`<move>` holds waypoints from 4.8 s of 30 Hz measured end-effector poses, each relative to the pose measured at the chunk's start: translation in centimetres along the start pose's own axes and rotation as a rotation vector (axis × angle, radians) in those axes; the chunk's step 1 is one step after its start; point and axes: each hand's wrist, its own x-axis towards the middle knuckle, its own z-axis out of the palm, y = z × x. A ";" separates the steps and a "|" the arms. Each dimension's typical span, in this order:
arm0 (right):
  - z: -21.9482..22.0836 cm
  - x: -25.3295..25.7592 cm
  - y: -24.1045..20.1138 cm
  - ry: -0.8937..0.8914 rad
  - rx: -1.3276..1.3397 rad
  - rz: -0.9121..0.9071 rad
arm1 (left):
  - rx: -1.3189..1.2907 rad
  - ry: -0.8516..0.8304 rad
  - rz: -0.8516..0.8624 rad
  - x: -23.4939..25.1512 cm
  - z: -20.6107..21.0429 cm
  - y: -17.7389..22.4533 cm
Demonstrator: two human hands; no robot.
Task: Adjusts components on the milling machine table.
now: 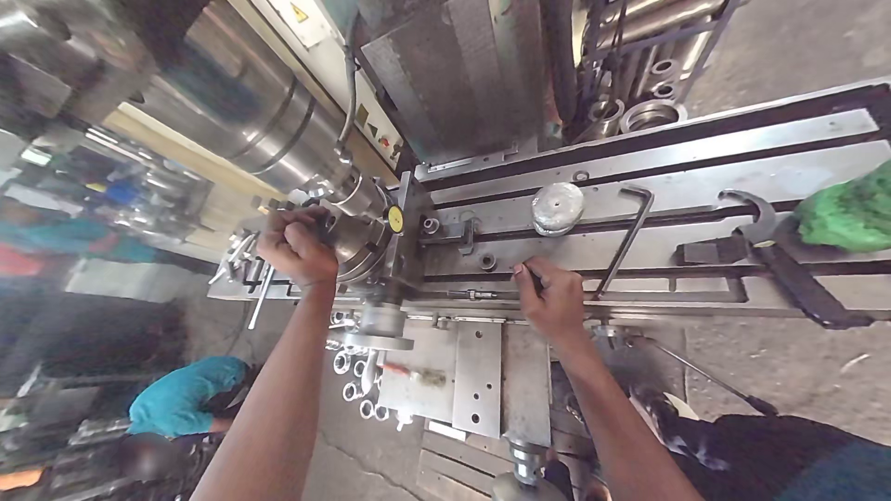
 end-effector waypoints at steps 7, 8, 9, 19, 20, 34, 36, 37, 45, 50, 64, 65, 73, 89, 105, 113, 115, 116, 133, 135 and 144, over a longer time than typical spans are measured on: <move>0.1 0.1 0.1 0.003 -0.006 0.007 | -0.004 -0.006 0.004 0.0 0.0 -0.2; 0.1 0.1 0.0 0.005 -0.007 0.008 | -0.003 -0.004 0.009 0.0 0.0 -0.2; 0.0 0.1 0.0 0.006 -0.005 0.005 | -0.002 -0.003 0.012 0.0 -0.1 -0.2; 0.1 0.1 0.0 0.002 -0.007 0.010 | 0.022 0.001 0.014 0.1 0.0 0.1; 0.1 0.1 -0.1 0.001 -0.006 0.011 | 0.024 0.000 0.013 0.2 0.0 0.1; 0.1 0.1 0.1 -0.007 -0.010 0.015 | -0.020 -0.003 0.046 0.1 0.0 -0.3; 0.2 0.0 0.2 -0.007 -0.010 0.012 | -0.013 -0.009 0.048 0.1 0.0 -0.3; 0.2 0.0 0.2 -0.005 -0.013 0.012 | -0.013 -0.008 0.049 0.1 0.0 -0.2; 0.1 0.1 0.1 -0.013 -0.012 0.015 | -0.013 -0.005 0.024 0.1 0.0 0.1; 0.1 0.1 0.0 -0.005 -0.018 0.014 | -0.023 0.002 -0.008 0.1 0.1 0.5; 0.2 0.1 0.1 0.000 -0.016 0.008 | -0.018 0.002 0.013 0.1 0.1 0.2; 0.2 0.0 0.2 0.001 -0.011 0.003 | -0.016 0.000 0.014 0.0 0.1 0.2; -0.3 0.1 0.0 -0.001 0.072 0.014 | -0.010 -0.024 -0.031 -0.1 -0.1 0.2; -15.6 -19.8 13.3 0.254 -0.365 0.867 | -0.121 -0.027 -0.108 -0.2 -0.3 1.3; -14.3 -22.5 19.0 -0.513 -0.686 0.902 | -0.065 0.011 0.001 0.0 0.2 -0.4; -8.3 -28.1 13.5 -0.315 -0.459 0.896 | -0.040 -0.005 -0.057 -0.3 0.1 -0.6; -8.1 -28.8 13.3 -0.341 -0.427 0.886 | -0.044 0.004 -0.052 -0.1 0.1 -0.6; -8.3 -28.9 12.9 -0.352 -0.420 0.902 | -0.046 0.003 -0.041 0.0 0.0 -0.7; -12.5 -27.8 11.1 -0.128 -0.361 0.832 | 0.017 -0.013 -0.035 -0.1 -0.1 -0.3; -12.7 -27.4 10.8 -0.107 -0.356 0.800 | 0.011 -0.015 -0.049 -0.1 -0.1 0.0; -12.5 -27.3 11.5 -0.059 -0.287 0.812 | 0.010 -0.006 -0.045 0.0 0.0 -0.3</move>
